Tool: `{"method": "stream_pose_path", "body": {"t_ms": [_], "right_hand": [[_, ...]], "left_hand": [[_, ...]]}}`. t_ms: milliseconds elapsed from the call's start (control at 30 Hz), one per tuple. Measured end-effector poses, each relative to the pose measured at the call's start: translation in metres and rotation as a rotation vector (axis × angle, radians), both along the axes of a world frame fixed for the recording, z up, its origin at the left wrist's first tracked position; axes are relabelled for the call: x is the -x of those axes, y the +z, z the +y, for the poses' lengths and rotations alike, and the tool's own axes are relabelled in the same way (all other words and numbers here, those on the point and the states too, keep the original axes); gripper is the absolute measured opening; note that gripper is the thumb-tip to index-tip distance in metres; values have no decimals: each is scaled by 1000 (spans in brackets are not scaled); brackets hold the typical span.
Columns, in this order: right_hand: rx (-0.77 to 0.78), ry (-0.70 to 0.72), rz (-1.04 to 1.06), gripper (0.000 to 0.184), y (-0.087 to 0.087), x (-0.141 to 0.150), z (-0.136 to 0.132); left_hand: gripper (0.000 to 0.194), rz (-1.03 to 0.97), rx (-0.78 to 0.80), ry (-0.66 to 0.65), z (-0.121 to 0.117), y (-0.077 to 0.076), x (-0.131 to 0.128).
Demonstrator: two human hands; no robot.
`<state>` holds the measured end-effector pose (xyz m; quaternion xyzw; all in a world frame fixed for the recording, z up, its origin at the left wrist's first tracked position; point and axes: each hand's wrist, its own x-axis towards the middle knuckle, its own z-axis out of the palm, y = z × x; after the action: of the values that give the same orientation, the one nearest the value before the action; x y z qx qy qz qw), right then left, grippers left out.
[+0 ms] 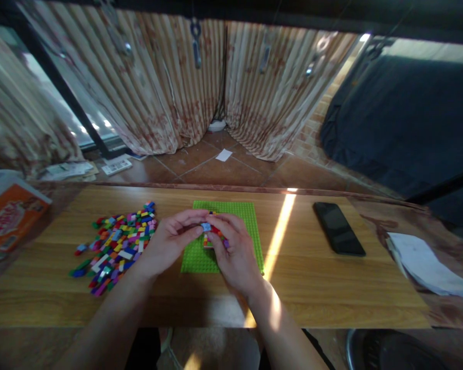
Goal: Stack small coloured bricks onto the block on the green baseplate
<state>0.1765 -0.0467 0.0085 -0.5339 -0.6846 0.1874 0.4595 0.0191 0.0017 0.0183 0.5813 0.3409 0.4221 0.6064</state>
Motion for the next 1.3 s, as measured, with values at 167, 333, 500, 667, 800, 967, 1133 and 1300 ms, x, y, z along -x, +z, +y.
{"method": "stream_pose_path", "body": {"t_ms": [167, 333, 500, 667, 800, 967, 1133, 1300], "right_hand": [[17, -1, 10, 21, -1, -7, 3], [-8, -99, -6, 17, -4, -25, 8], [-5, -32, -209, 17, -6, -26, 7], [-14, 31, -396, 19, -7, -20, 7], [-13, 31, -483, 20, -8, -19, 8], [-22, 6, -538, 20, -7, -15, 7], [-3, -13, -567, 20, -7, -12, 6], [2, -31, -601, 24, -9, -10, 5]], "left_hand": [[33, 23, -3, -12, -1, -1, -2], [29, 166, -8, 202, 8, -9, 3], [24, 300, 0, 295, 17, -20, 10], [24, 379, -47, 176, 15, -27, 8], [23, 455, -115, 144, 12, -25, 5], [22, 477, -149, 104, 9, -19, 1], [23, 500, -154, 110, 9, -18, 1], [24, 516, -146, 119, 7, -18, -2]]}}
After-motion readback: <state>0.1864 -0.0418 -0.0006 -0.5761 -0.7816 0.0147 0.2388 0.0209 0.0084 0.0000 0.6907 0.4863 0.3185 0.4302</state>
